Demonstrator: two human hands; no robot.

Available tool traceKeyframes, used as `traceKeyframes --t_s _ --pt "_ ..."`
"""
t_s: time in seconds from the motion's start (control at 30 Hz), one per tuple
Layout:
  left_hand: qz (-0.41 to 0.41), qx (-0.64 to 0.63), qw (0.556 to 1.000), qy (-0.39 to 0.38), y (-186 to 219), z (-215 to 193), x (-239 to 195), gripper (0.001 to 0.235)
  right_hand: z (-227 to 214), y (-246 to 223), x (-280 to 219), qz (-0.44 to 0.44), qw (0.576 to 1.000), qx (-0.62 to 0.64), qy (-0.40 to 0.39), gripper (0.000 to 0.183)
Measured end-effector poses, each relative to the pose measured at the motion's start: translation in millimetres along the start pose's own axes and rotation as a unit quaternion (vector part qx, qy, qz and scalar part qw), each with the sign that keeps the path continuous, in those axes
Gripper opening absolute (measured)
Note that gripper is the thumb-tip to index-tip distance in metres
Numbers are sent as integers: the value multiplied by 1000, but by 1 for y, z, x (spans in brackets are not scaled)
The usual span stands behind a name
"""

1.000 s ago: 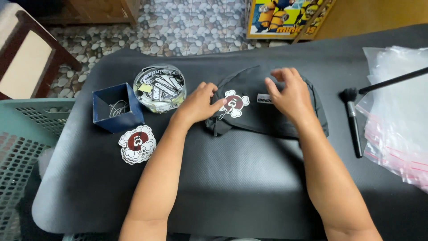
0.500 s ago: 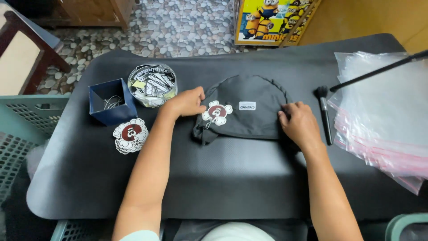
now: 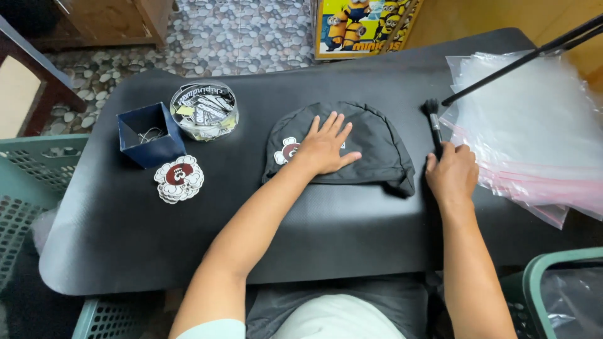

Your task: The person attaches a decorative bear-shaped charm to the zipper pull of a black bag. They then use a brush to dust the bag's surface and place the bag into a clear plastic bag.

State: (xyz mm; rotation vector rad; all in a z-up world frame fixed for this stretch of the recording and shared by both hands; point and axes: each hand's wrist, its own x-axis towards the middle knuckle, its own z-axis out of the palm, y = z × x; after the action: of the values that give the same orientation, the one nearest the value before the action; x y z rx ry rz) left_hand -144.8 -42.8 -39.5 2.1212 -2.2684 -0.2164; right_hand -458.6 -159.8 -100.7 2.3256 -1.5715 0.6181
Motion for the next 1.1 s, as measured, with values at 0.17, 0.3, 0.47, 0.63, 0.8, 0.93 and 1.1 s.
traceKeyframes --t_s 0.17,0.3,0.47,0.63,0.8,0.93,1.1 --pt "-24 23 999 -8 10 -14 -11 92 -9 -3 3 19 999 48 11 25" --pt "-20 23 997 72 18 -21 -35 92 -64 -23 5 105 973 206 -25 27" --pt "6 -37 976 213 -3 -13 -115 75 -101 -34 0 110 948 294 -51 24" --pt "-54 -103 964 240 -11 -13 -175 70 -141 -96 -8 -22 933 357 28 18" --pt "-33 -80 948 306 -13 14 -181 53 -129 -135 -11 -208 895 393 -23 21" --pt "-38 -84 941 325 -15 21 -180 51 -99 -104 7 -108 990 56 72 28" --pt "-42 -96 946 306 -15 17 -181 49 -152 -149 -17 -168 874 444 -100 23"
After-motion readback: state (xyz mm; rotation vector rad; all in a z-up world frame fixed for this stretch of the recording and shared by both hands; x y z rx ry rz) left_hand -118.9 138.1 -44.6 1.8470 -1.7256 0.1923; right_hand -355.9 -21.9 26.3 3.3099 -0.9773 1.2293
